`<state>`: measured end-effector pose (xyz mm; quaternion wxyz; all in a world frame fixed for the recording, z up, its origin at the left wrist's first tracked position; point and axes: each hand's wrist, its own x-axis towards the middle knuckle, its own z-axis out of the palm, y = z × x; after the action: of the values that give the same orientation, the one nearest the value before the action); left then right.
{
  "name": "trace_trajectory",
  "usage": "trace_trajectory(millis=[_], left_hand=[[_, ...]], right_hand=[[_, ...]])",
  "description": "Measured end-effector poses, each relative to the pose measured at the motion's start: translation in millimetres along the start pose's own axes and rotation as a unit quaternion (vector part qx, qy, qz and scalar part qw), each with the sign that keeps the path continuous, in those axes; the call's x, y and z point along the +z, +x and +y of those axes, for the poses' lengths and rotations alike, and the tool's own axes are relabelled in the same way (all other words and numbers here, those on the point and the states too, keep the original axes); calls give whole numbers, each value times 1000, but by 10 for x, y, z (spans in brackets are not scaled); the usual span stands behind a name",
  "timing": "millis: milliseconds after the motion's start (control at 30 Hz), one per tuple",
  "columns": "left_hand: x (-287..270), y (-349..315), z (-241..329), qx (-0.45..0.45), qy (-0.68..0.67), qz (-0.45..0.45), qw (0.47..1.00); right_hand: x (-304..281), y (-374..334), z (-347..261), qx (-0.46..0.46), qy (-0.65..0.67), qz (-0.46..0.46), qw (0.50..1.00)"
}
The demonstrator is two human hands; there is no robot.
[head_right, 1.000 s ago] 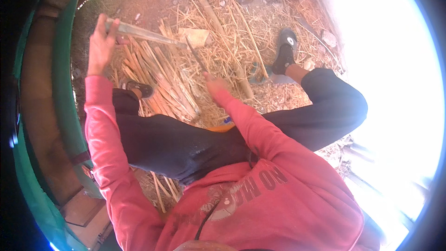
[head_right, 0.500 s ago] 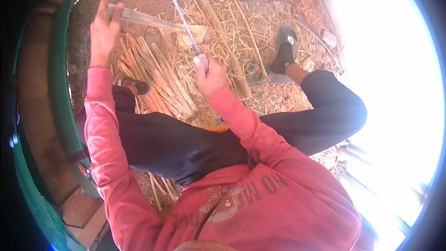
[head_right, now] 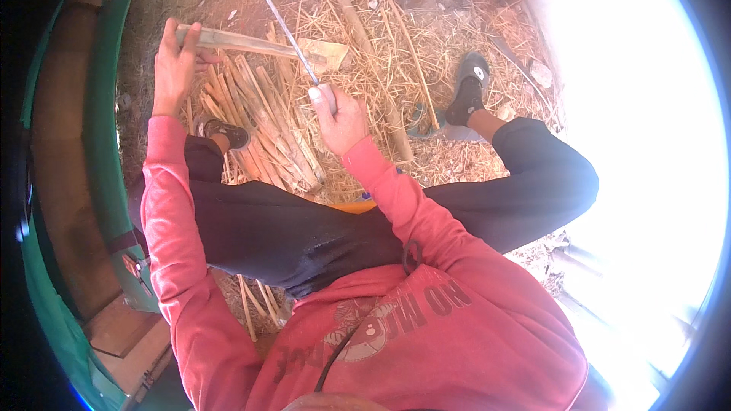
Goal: The person sits on the ground and uses a knife to peel the outer layer off thin wooden sticks. They hold each stick with one hand and scrape the blade along its length, then place the processed sticks into a pile.
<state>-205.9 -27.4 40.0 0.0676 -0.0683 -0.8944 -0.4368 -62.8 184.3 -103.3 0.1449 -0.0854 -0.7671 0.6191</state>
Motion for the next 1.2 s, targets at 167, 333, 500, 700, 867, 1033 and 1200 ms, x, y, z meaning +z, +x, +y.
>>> trace_trajectory(millis=[167,333,500,700,867,1033,1200], left_hand=[[67,-16,108,39,6,-13,999],[-58,12,-35,-19,7,-32,999],[-10,17,-8,9,8,-15,1000],[95,20,83,10,38,-22,999],[-4,46,142,-1,23,-20,1000],[69,41,122,-1,22,-28,999],[68,101,57,14,39,-28,999]], right_hand=[[51,-164,673,143,-150,-26,978],[-68,-142,1062,271,-220,-17,937],[-96,45,564,138,-152,15,979],[47,-140,488,40,-136,17,990],[-125,-238,1287,234,-308,-164,908],[-71,-90,701,166,-174,-34,970],[42,-288,443,103,-125,-50,986]])
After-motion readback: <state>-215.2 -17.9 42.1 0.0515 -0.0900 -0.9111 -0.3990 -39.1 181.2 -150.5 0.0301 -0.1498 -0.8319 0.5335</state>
